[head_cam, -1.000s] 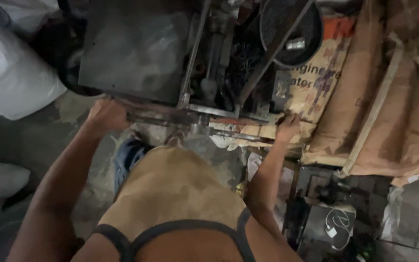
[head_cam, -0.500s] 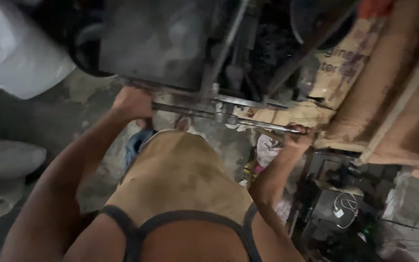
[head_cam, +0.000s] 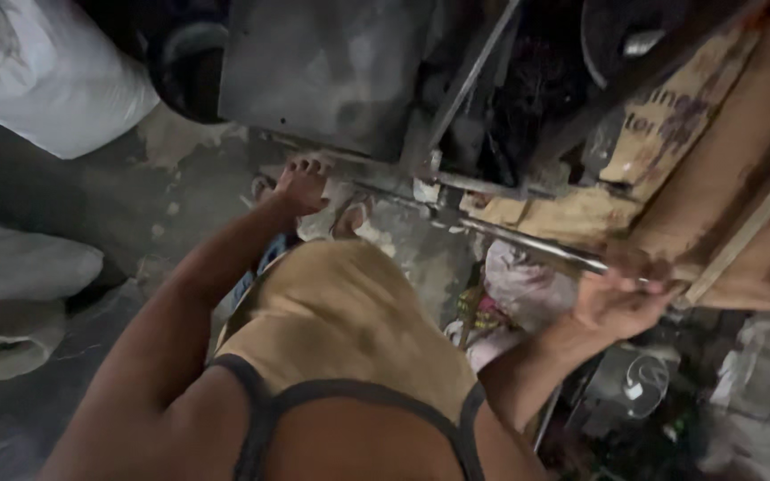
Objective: The person operates a manual grinding or pressing machine by repeatedly turning a crank handle. They place small metal objects into the machine's hopper and collect the processed output into a container.
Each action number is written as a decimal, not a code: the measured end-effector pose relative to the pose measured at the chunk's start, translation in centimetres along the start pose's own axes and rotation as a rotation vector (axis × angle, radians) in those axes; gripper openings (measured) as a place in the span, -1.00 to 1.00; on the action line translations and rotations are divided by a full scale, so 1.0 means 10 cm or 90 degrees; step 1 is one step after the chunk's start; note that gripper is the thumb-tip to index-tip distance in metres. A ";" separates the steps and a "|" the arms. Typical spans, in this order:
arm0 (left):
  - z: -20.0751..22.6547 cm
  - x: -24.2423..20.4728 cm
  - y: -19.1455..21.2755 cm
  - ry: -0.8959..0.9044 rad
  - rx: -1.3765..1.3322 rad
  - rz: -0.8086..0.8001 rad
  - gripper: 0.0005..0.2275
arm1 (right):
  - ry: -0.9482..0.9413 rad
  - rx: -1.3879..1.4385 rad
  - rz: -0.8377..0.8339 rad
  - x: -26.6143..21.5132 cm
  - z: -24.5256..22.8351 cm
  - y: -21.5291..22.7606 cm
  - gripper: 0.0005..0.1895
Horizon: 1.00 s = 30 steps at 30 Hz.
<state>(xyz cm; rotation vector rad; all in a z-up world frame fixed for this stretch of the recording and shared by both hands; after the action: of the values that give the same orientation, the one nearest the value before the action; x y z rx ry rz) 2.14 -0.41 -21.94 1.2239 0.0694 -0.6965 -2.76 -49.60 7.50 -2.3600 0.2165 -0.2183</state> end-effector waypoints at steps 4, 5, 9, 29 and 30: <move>-0.42 -0.14 -0.42 0.133 -0.294 -0.105 -0.47 | -0.300 -0.202 -0.489 -0.23 1.54 -1.59 -0.67; -0.59 -0.23 -0.50 0.157 -0.298 -0.120 -0.54 | -0.355 -0.268 -0.606 -0.33 2.08 -1.88 -0.61; -1.20 -0.61 -0.41 0.071 -0.167 -0.001 -0.71 | -0.495 -0.470 -0.689 -0.54 4.14 -2.11 -0.55; -0.81 -0.44 1.73 -0.056 -0.689 0.155 -0.78 | 0.213 -0.508 0.751 -0.14 -0.07 0.00 -0.42; -0.71 -0.36 1.81 -0.077 -0.658 0.160 -0.79 | 0.234 -0.539 0.776 -0.16 -0.21 -0.15 -0.42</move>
<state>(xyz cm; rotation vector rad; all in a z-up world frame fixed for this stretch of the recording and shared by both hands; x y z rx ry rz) 10.93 10.39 -7.95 0.1895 0.1492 -0.4045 -4.67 -49.62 9.91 -2.4249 2.1558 0.0753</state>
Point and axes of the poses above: each hand's wrist, its own x-axis towards the middle knuckle, its own y-axis out of the back of the hand, z = x × y, the point moved 7 cm from there along x, towards the middle knuckle
